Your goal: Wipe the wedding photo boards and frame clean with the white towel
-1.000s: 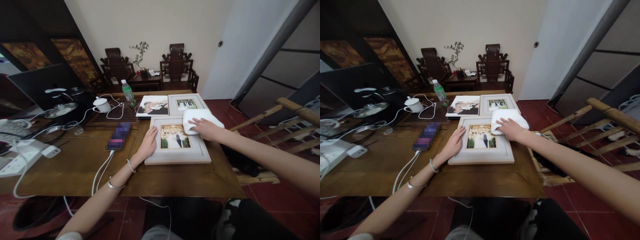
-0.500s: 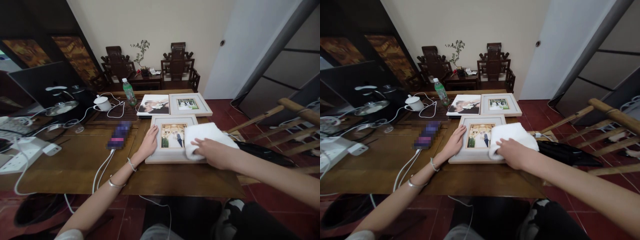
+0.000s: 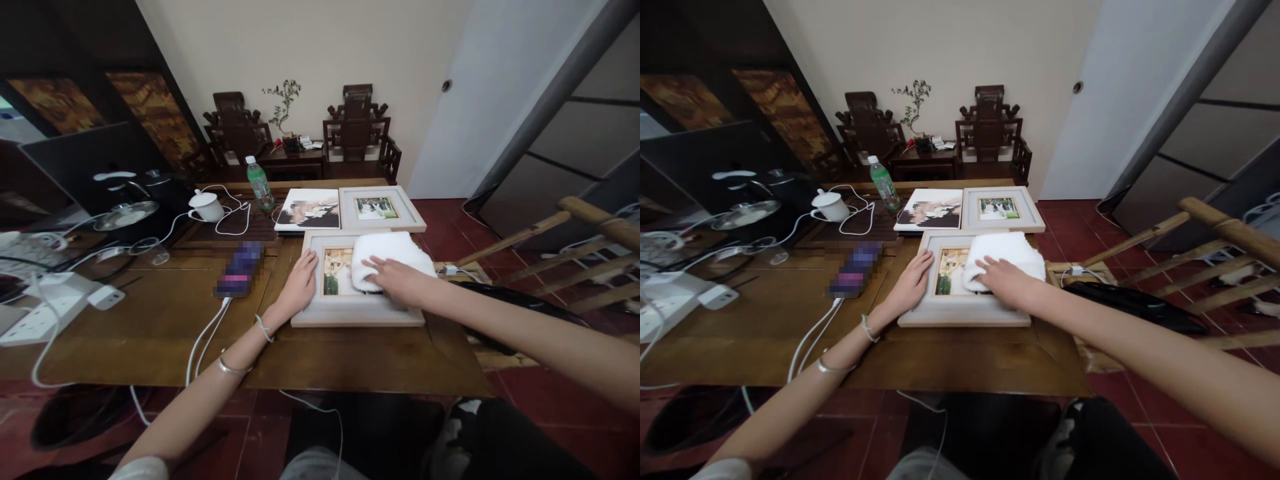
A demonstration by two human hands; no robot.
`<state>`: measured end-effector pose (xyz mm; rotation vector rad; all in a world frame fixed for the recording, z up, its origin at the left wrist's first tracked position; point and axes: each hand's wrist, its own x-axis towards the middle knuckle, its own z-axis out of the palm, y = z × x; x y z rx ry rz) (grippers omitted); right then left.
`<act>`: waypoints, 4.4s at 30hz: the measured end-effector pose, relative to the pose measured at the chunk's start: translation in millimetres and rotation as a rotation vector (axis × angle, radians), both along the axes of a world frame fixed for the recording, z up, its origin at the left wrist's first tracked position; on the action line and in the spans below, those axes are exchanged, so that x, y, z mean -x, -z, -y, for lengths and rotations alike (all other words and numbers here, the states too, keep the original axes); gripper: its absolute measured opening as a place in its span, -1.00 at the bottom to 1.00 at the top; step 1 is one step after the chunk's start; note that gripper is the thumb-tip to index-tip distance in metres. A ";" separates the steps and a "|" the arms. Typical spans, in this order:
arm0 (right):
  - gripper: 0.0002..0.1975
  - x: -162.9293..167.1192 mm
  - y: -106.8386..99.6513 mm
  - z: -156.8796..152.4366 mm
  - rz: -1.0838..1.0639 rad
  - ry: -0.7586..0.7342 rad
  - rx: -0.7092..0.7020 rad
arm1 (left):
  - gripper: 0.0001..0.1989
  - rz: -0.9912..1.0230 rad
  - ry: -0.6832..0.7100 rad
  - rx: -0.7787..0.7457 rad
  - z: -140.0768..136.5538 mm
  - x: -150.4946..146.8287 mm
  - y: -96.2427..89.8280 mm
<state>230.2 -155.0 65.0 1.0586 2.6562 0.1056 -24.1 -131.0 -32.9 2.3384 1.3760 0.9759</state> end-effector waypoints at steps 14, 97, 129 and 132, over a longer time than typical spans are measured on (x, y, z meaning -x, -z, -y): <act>-0.52 20.0 17.0 -18.8 0.111 0.161 -0.210 | -0.52 0.002 -0.005 0.016 1.1 0.3 -1.4; -0.29 25.0 -17.2 84.9 -0.075 0.082 0.266 | -0.54 -0.144 -0.023 0.007 3.9 -2.1 -8.2; -0.37 41.7 -29.4 88.6 -0.055 0.057 0.336 | -0.54 -0.116 -0.016 0.010 2.3 -1.9 -6.3; -0.33 42.1 -15.7 84.6 -0.067 0.026 0.263 | -0.54 -0.118 -0.017 0.008 2.1 -1.7 -6.3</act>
